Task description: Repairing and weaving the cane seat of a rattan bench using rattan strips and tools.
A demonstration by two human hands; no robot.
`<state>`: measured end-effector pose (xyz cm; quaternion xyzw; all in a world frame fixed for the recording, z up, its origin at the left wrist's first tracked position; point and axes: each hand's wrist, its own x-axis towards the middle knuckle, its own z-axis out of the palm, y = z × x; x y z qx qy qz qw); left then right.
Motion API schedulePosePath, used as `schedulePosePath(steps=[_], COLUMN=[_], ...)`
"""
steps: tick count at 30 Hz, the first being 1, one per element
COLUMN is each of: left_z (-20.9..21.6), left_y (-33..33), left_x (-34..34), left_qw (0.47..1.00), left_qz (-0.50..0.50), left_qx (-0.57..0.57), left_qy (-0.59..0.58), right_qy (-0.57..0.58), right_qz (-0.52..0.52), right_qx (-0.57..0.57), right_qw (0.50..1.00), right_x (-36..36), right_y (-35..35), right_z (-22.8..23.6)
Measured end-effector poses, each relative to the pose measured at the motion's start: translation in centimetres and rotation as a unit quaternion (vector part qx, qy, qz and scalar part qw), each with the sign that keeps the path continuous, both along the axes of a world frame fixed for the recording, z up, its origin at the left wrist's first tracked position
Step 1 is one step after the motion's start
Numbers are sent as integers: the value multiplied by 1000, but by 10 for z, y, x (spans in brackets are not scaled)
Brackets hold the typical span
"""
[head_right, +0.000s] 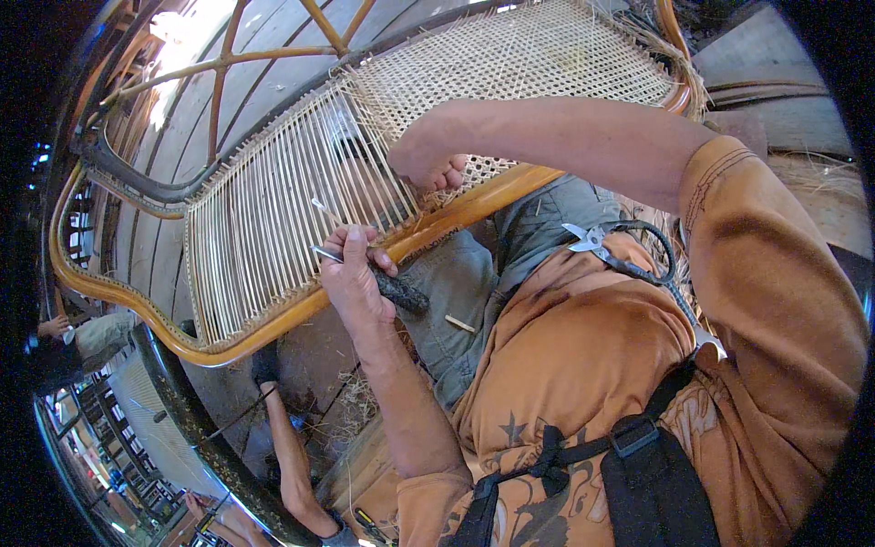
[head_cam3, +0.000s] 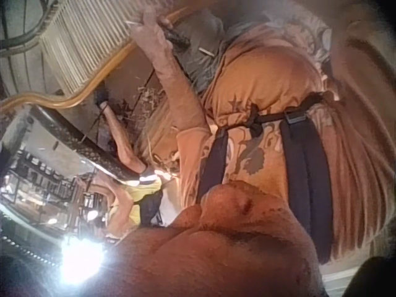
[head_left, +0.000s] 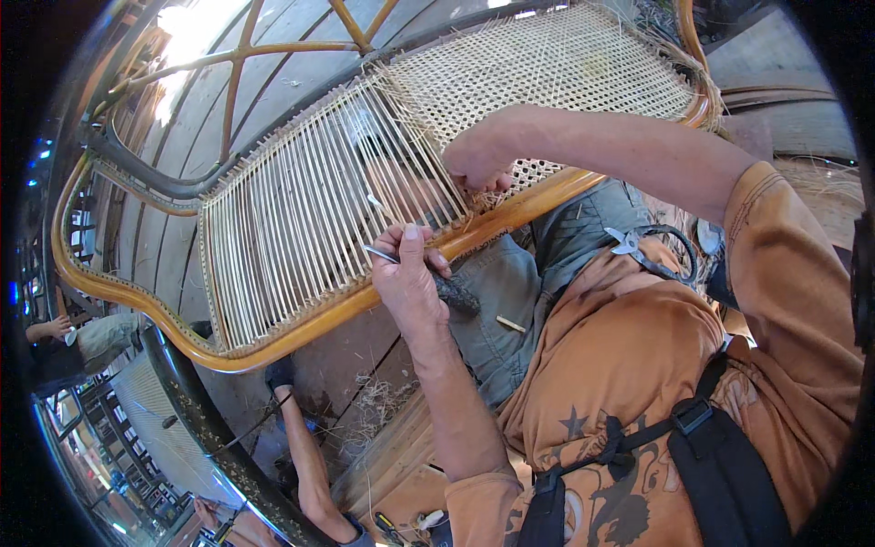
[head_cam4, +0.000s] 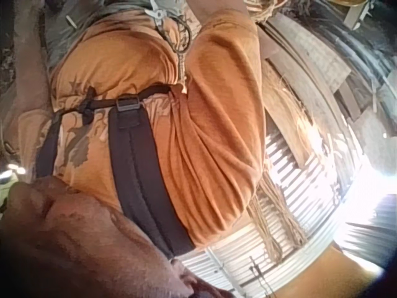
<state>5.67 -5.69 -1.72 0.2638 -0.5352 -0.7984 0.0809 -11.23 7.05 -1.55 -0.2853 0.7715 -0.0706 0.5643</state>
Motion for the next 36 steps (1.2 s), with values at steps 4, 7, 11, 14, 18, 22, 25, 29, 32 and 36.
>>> schedulePosePath(steps=[4, 7, 11, 14, 18, 22, 25, 29, 32, 36], left_z=[-4, -2, -1, -1, -1, -2, 5, 16, 16, 11], left_y=[-2, -1, 0, 1, 2, -2, 3, 14, 23, 26], left_x=[0, -1, -2, -3, -2, 1, -1, -5, -9, -14], left_qw=[1000, 1000, 1000, 1000, 1000, 999, 999, 1000, 997, 993], left_qz=[-3, 4, 3, -3, 8, 11, 29, 22, 20, 22], left_qx=[-1, 10, 7, -12, -10, 41, 31, 13, -26, -58], left_qy=[3, 10, -4, -9, -10, -12, -16, -15, -72, -104], right_qy=[47, 74, 94, 110, 231, 43, 141, 150, 158, 127], right_qz=[61, 81, 63, 95, 145, -187, -214, -219, -207, -243], right_qx=[-13, -12, 1, 15, -139, -120, -252, -283, -322, -246], right_qw=[997, 994, 994, 989, 952, 974, 933, 922, 910, 930], right_x=[2, 7, 10, 13, 26, -7, -17, 3, 11, 5], right_y=[-2, -4, -6, -9, -7, 36, 75, 89, 88, 69], right_z=[3, 7, 11, 18, 13, 29, 26, 7, -14, -12])
